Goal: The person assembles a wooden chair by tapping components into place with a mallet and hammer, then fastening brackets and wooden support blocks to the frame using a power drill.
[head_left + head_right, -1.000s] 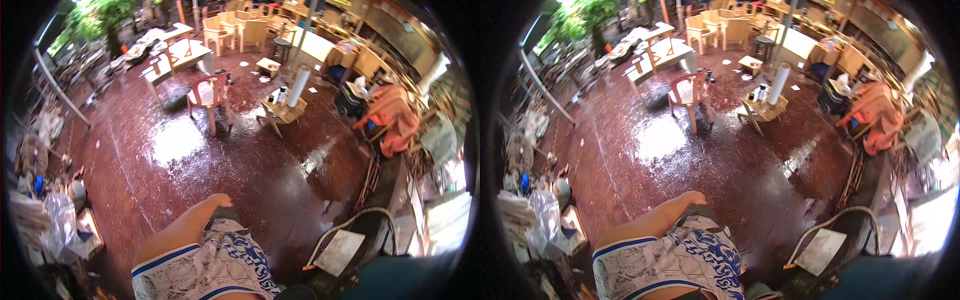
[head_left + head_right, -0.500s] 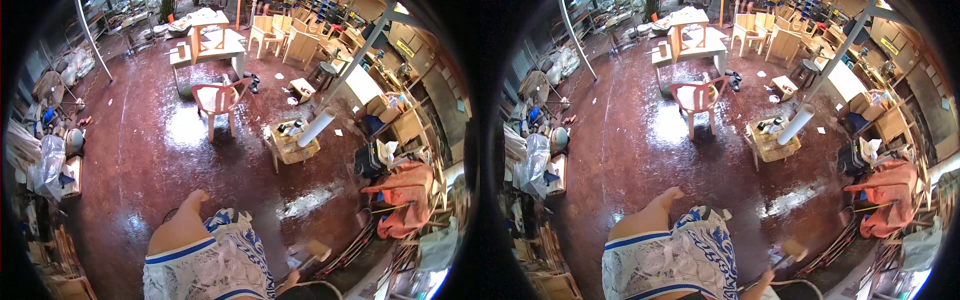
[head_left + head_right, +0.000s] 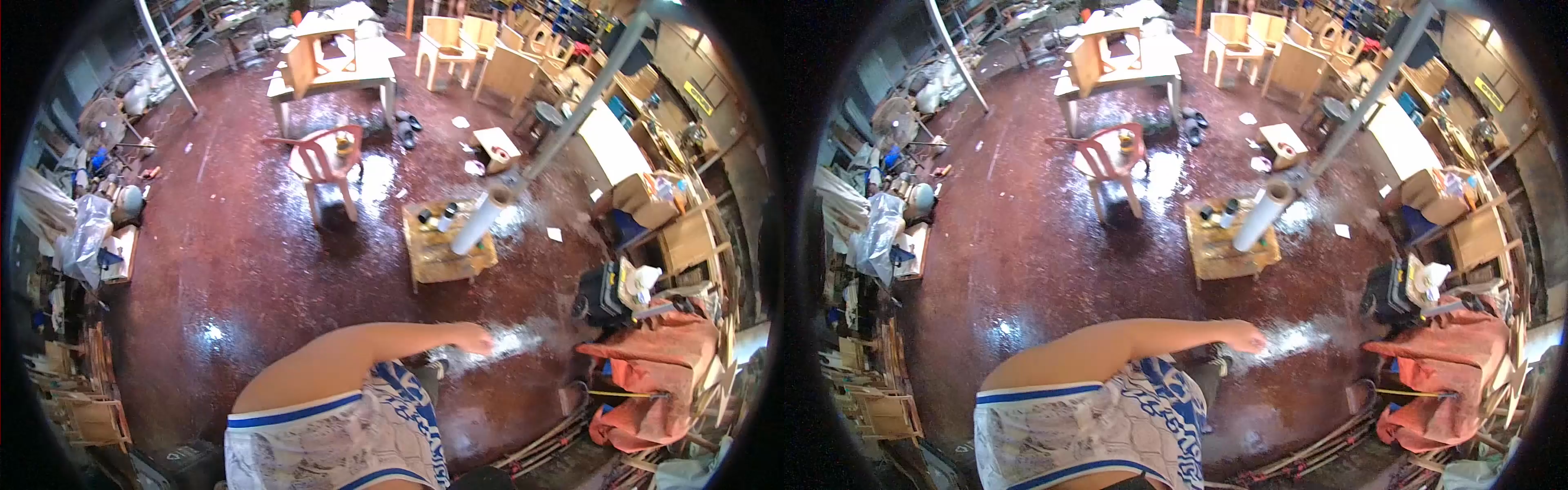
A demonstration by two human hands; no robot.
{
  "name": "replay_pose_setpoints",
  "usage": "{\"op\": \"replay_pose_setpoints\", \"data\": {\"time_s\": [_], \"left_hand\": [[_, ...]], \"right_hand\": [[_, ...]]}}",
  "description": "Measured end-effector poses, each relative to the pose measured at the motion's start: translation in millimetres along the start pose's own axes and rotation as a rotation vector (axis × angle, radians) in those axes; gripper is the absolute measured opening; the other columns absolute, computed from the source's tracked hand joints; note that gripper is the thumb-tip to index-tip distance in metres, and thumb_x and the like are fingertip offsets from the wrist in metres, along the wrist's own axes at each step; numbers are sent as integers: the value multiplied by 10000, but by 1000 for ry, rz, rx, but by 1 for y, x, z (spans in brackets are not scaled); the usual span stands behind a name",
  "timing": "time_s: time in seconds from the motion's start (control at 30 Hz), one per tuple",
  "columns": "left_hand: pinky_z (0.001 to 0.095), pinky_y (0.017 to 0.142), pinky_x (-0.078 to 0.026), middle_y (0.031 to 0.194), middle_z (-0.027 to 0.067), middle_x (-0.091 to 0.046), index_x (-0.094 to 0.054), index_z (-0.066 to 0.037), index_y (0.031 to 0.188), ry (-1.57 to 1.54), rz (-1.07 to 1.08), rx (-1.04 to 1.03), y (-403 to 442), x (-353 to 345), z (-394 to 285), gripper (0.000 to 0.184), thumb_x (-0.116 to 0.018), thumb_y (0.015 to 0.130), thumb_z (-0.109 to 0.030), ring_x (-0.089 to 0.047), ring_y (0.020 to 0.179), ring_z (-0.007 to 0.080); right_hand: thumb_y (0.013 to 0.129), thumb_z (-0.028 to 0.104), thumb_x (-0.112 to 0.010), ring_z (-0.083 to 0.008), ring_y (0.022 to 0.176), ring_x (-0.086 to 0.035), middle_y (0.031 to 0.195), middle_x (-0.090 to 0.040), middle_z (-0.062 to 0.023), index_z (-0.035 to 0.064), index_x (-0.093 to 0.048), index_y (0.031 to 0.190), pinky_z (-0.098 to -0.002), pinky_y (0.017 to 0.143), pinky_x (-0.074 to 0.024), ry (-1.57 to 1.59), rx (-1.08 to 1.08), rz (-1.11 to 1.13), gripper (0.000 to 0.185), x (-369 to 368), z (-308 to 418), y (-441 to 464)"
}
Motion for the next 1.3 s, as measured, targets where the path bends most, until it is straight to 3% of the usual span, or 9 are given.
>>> {"op": "replay_pose_setpoints", "data": {"time_s": [0.13,0.27,0.43,0.63,0.77,1.0,1.1,1.17,1.3], "left_hand": [[508,941,-538,1202,186,-714,-702,-60,1227,366,448,446,-39,-36,144,523,-546,933,-463,-673,1151,366],[464,1036,-504,1269,189,-694,-730,-92,1227,244,-151,1351,-181,55,217,495,-622,843,-386,-650,1229,333],[488,974,-525,1211,231,-692,-726,-162,1218,431,201,1104,-194,45,237,364,-548,923,-279,-661,1174,363],[498,845,-553,1036,152,-711,-731,-159,1057,130,295,872,-78,-59,253,243,-572,939,-299,-676,1046,311],[447,677,-570,844,101,-681,-695,-129,982,-334,208,467,39,-62,267,172,-621,899,-261,-701,813,235],[449,717,-566,889,111,-689,-704,-124,997,-162,254,933,260,81,303,207,-610,904,-283,-700,852,250],[449,734,-565,908,115,-692,-708,-122,1003,-132,107,947,332,156,316,222,-605,906,-293,-700,868,257],[450,745,-564,920,117,-694,-711,-121,1008,-133,-17,1000,369,205,326,232,-602,907,-299,-700,879,261],[451,768,-562,945,123,-699,-717,-118,1016,-181,-213,1112,423,287,339,252,-596,910,-312,-699,902,269]], "right_hand": [[871,211,-638,-376,746,-708,809,-706,-232,-45,-711,790,-490,654,-553,-107,9,-38,279,142,57,50],[842,182,-637,-402,781,-727,837,-721,-259,-59,-729,806,-503,682,-565,-457,40,-101,260,289,135,133],[805,102,-667,-289,616,-687,728,-708,-198,-72,-715,893,-474,536,-503,-479,184,-675,201,501,361,229],[851,103,-681,-177,476,-545,622,-573,-55,46,-657,923,-353,438,-441,155,568,-383,95,490,661,181],[829,47,-646,-158,410,-494,575,-550,-50,62,-585,744,-326,354,-347,248,498,-184,106,473,723,257],[800,350,-718,-346,623,-697,659,-662,-224,-29,-696,706,-476,592,-534,-999,405,-347,391,509,728,365],[826,276,-627,-340,651,-708,666,-692,-179,6,-726,738,-475,598,-537,-829,567,-329,301,546,717,422],[788,247,-681,-285,633,-700,644,-667,-117,15,-717,729,-487,563,-521,-649,-187,-243,243,572,714,438],[885,188,-619,-189,581,-582,640,-572,-34,83,-641,734,-373,514,-428,-482,129,116,185,549,837,491]]}}
Point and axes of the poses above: each hand's wrist, its own y-axis towards the middle knuckle, its own x-axis out of the back of the hand, z = x × y, the point moved 9 cm from there along y, towards the middle knuckle
